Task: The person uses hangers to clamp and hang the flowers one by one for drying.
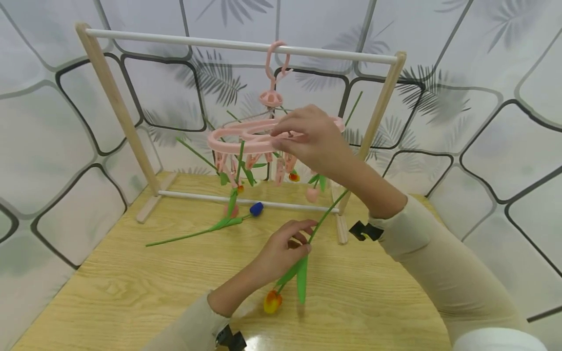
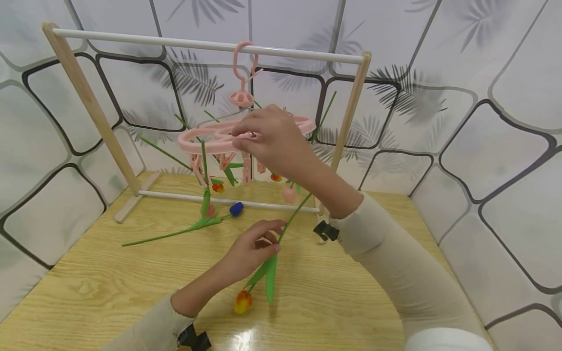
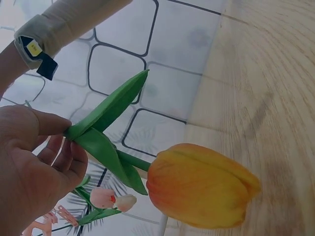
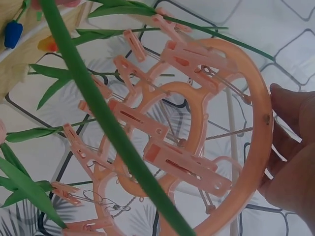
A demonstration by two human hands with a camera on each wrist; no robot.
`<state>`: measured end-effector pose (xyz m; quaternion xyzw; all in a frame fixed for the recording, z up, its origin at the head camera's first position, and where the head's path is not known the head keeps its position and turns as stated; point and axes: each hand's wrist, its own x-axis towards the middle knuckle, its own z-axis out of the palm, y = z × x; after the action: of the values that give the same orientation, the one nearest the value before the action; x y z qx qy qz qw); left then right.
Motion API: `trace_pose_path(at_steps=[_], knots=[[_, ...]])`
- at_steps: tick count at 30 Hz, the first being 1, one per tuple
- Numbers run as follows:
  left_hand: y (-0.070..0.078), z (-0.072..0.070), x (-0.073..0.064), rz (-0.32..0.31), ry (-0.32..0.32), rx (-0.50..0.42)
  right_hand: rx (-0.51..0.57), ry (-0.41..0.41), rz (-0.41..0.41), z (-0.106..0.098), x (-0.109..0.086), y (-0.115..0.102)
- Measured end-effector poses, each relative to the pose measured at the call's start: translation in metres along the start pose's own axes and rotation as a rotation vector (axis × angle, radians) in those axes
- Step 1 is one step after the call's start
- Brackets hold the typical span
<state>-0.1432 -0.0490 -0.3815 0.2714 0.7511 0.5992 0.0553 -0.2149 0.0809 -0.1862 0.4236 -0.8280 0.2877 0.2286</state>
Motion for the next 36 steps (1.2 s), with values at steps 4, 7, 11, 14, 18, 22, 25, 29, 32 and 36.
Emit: trace_pose_path(at_steps=[4,7,11,14,18,22,25,29,32,36], knots=[[0.0,-0.001,-0.002,-0.003,-0.012,0.008,0.022,0.07,-0.035,-0.01,-0.009,0.003],[0.0,-0.005,-0.006,-0.012,-0.019,0.022,0.017,0.16,-0.161,-0.017,-0.02,0.006],[-0.001,-0.014,-0.009,-0.023,-0.023,0.062,0.016,0.196,-0.287,-0.015,-0.038,0.011],[0.0,-0.024,-0.009,-0.021,-0.039,0.106,0.027,0.149,-0.294,-0.005,-0.051,0.016],[0.005,-0.036,-0.007,-0.003,-0.07,0.152,-0.005,0.087,-0.258,0.011,-0.061,0.022],[0.012,-0.046,-0.004,0.006,-0.098,0.191,-0.05,0.046,-0.222,0.02,-0.063,0.026],[0.015,-0.052,-0.003,0.012,-0.123,0.222,-0.084,0.042,-0.21,0.023,-0.062,0.028],[0.017,-0.058,-0.004,0.008,-0.157,0.245,-0.109,0.053,-0.209,0.025,-0.059,0.031],[0.018,-0.061,-0.005,-0.006,-0.171,0.241,-0.095,0.058,-0.206,0.026,-0.058,0.033],[0.021,-0.062,-0.007,-0.022,-0.174,0.24,-0.063,0.05,-0.187,0.028,-0.057,0.035]])
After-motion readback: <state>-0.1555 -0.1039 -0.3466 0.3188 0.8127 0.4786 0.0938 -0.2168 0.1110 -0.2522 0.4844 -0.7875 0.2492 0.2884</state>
